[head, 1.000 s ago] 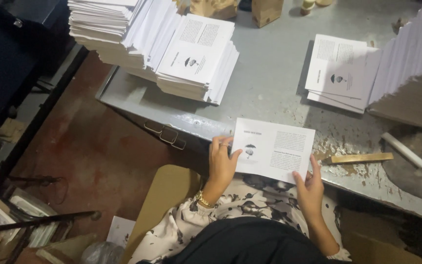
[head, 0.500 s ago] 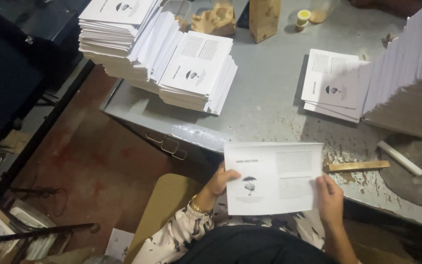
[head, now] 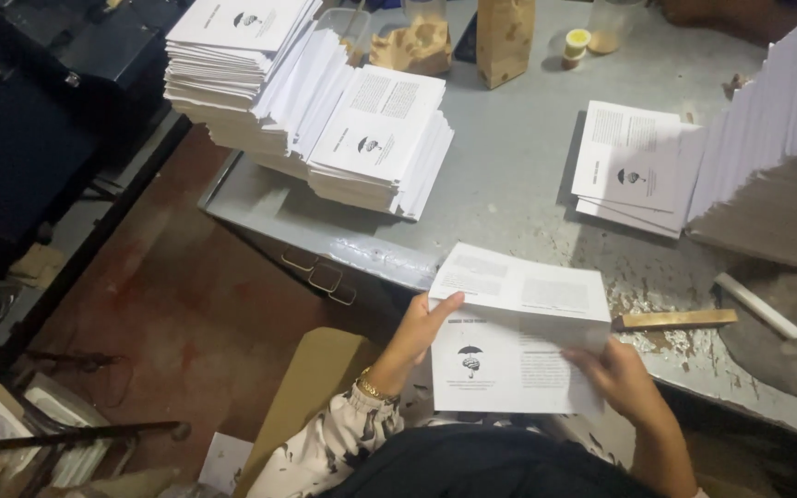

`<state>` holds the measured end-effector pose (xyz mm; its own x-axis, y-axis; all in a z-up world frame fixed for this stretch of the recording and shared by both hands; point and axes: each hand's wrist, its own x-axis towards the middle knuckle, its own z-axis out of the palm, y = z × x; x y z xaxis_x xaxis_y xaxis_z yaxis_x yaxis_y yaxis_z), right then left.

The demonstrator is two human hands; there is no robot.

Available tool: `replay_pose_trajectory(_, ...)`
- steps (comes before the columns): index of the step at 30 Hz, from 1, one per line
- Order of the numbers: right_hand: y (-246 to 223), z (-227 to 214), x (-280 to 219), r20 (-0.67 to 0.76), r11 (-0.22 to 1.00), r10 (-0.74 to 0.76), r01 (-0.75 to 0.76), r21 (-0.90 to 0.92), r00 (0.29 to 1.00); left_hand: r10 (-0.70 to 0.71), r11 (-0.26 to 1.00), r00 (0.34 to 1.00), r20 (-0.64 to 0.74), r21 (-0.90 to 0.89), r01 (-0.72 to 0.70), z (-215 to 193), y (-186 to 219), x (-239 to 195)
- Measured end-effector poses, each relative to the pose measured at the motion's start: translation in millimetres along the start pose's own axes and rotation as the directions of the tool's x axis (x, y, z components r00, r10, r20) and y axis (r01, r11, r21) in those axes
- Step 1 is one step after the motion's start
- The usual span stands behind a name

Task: Folding printed sheets of paper and stacking them neatly on a table using a wooden block for creasing.

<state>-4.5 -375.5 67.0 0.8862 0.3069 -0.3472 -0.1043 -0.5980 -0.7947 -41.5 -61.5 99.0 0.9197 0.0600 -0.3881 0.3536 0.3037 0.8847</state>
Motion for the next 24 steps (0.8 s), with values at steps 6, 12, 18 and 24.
replay_pose_trajectory(6,-22.1,9.1,21.1,-0.634,0.898,-0.433,0.372,-0.237,0.641,0.231,0.956,0.906,-0.354,0.255,-0.144,7.1,-8.0,22.0)
replay_pose_trajectory(12,-15.2,93.0,45.6,-0.285,0.782,-0.617,0.532,-0.324,0.734,0.228,0.928,0.877,-0.422,0.366,-0.065,-2.7,-105.7,54.4)
replay_pose_trajectory(18,-6.8,145.9,50.0,-0.074,0.572,-0.775,0.646,-0.506,0.628,0.247,0.911,0.891,-0.382,0.405,-0.078,2.0,-108.1,56.4)
replay_pose_trajectory(24,3.1,148.7,63.1,-0.139,0.569,-0.779,0.594,-0.569,0.612,0.375,0.764,0.879,-0.294,0.635,-0.113,23.8,-47.3,30.9)
